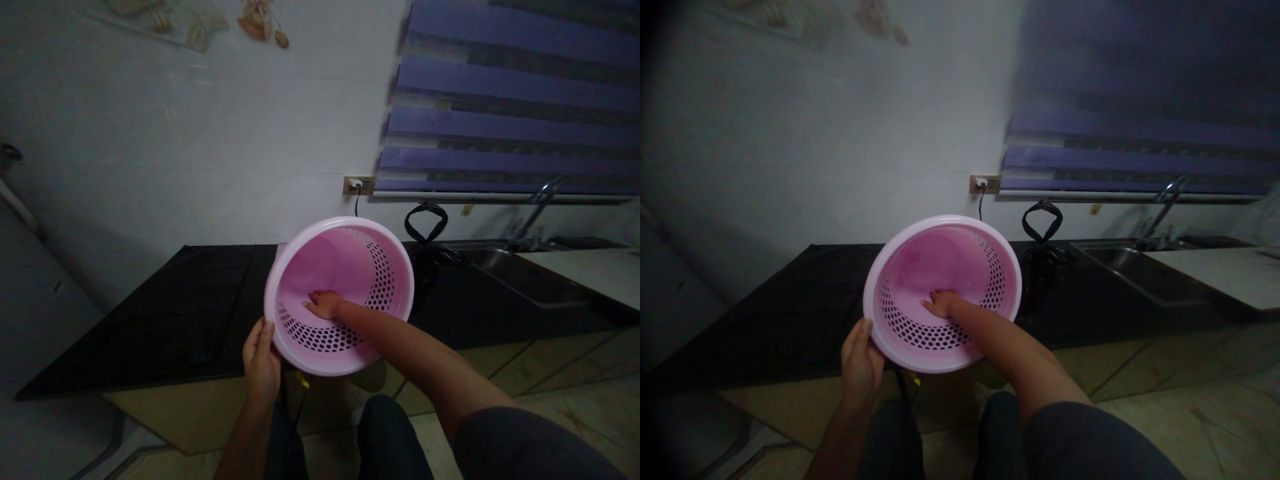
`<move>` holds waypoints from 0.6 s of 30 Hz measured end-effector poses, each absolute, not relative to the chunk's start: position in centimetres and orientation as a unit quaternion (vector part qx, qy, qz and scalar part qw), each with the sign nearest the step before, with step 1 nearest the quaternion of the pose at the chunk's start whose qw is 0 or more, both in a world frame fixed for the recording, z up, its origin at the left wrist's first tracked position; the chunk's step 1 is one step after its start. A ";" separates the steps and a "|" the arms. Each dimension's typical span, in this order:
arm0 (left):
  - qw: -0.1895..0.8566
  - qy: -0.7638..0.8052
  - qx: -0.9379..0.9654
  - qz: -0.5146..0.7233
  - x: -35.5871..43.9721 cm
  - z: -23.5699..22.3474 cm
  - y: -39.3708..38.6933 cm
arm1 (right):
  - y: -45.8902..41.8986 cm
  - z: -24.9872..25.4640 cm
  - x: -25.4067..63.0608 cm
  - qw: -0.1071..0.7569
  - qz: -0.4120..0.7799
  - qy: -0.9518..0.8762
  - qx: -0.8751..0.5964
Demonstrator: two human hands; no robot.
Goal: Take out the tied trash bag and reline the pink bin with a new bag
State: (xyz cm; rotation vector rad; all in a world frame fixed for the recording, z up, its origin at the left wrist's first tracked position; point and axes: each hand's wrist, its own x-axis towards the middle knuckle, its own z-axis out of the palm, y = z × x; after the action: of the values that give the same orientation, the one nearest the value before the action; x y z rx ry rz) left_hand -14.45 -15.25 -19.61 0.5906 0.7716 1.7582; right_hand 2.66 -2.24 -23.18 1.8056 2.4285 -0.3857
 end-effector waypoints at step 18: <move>0.599 0.258 0.398 0.645 -16.5 -20.0 -14.8 | -2.0 -23.7 2.7 0.033 -0.139 0.785 0.602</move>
State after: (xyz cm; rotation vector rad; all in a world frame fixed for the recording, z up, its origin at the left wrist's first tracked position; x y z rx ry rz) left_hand -16.54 -14.77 -20.02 0.9236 0.5971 1.4949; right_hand 2.69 -1.96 -23.68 1.8533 2.4166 -0.4273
